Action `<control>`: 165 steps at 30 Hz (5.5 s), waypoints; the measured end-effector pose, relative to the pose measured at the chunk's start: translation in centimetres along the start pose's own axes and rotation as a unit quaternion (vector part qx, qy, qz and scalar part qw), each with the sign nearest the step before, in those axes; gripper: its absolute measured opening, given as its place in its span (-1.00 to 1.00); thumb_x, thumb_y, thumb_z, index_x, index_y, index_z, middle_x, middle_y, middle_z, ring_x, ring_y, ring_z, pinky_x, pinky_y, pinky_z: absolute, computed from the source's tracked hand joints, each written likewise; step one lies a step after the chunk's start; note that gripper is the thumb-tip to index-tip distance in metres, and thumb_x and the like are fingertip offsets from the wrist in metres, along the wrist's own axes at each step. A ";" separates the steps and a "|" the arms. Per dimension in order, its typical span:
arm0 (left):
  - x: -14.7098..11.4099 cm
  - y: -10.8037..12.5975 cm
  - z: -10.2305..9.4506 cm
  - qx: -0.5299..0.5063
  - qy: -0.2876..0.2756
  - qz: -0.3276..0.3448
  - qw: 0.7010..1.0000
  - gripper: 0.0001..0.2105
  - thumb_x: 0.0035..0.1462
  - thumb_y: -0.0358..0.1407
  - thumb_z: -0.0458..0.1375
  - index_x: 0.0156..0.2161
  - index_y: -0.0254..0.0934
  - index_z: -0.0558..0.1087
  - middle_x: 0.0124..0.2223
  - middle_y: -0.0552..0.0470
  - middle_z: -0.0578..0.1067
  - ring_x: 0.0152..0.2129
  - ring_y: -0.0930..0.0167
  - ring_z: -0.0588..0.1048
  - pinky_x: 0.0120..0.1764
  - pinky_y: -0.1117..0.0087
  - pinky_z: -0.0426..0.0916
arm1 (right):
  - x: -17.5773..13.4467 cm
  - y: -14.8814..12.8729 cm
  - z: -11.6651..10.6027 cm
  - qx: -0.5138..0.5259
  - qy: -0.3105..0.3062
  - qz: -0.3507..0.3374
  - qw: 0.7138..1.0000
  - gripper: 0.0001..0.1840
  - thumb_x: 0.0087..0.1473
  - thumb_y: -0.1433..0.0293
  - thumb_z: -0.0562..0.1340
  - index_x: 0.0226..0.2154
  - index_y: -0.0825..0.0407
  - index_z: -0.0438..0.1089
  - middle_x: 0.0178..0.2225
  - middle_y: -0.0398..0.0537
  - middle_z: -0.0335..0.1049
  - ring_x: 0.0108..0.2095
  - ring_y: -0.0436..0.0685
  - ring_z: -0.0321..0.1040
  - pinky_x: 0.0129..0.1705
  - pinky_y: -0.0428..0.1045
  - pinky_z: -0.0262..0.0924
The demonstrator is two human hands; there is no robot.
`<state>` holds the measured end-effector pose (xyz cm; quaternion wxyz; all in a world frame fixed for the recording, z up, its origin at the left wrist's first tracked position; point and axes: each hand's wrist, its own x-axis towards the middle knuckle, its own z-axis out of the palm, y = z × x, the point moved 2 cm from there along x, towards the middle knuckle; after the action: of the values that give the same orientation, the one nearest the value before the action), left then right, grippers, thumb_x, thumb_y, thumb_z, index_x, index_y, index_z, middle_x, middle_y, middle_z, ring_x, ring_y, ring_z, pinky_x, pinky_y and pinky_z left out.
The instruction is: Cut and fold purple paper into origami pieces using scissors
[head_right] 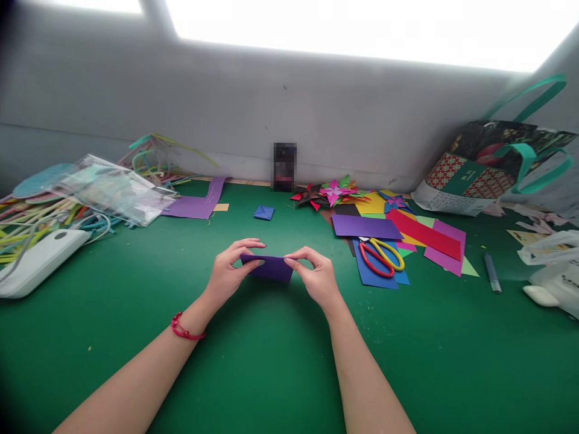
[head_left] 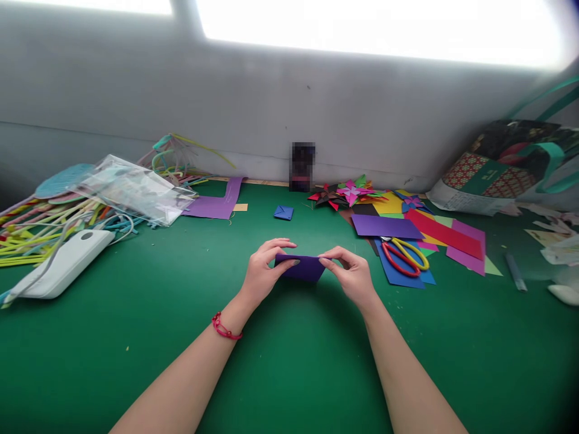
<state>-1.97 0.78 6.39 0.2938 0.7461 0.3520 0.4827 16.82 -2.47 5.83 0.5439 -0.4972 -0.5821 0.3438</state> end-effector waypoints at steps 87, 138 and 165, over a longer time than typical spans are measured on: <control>-0.8 -1.1 1.5 -0.210 -0.014 -0.231 0.950 -0.70 0.07 -0.13 0.04 -0.25 -0.34 0.44 -0.32 -0.01 0.48 -0.34 0.36 0.42 -0.30 0.42 0.31 | 0.0 1.4 0.4 0.139 0.013 0.149 0.979 -0.62 0.04 0.05 0.05 -0.37 0.01 0.33 -0.56 -0.16 0.25 -0.55 0.00 0.18 -0.53 -0.10 0.06; -1.7 0.1 2.9 -0.176 -0.014 -0.255 0.951 -0.71 0.08 -0.09 0.00 -0.48 -0.28 0.25 -0.55 0.15 0.22 -0.62 0.53 0.22 -0.57 0.53 0.11 | -0.1 0.9 -0.1 0.100 -0.025 0.156 0.982 -0.74 -0.12 0.19 0.26 -0.43 0.05 0.40 -0.56 -0.15 0.33 -0.53 0.00 0.23 -0.52 -0.12 0.09; 8.8 4.1 -2.5 0.015 -0.251 -0.138 0.958 -0.71 -0.04 -0.08 0.10 -0.30 -0.23 0.48 -0.44 0.07 0.45 -0.58 0.45 0.34 -0.64 0.52 0.13 | 7.1 -4.0 -0.9 0.066 -0.070 0.001 0.995 -0.83 -0.07 0.27 0.25 -0.41 0.00 0.47 -0.40 -0.08 0.47 -0.39 0.09 0.37 -0.40 -0.04 0.25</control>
<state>-0.74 5.73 14.99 0.4252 0.7920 0.3735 0.2289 17.45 3.04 11.85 0.5330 -0.4361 -0.5940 0.4158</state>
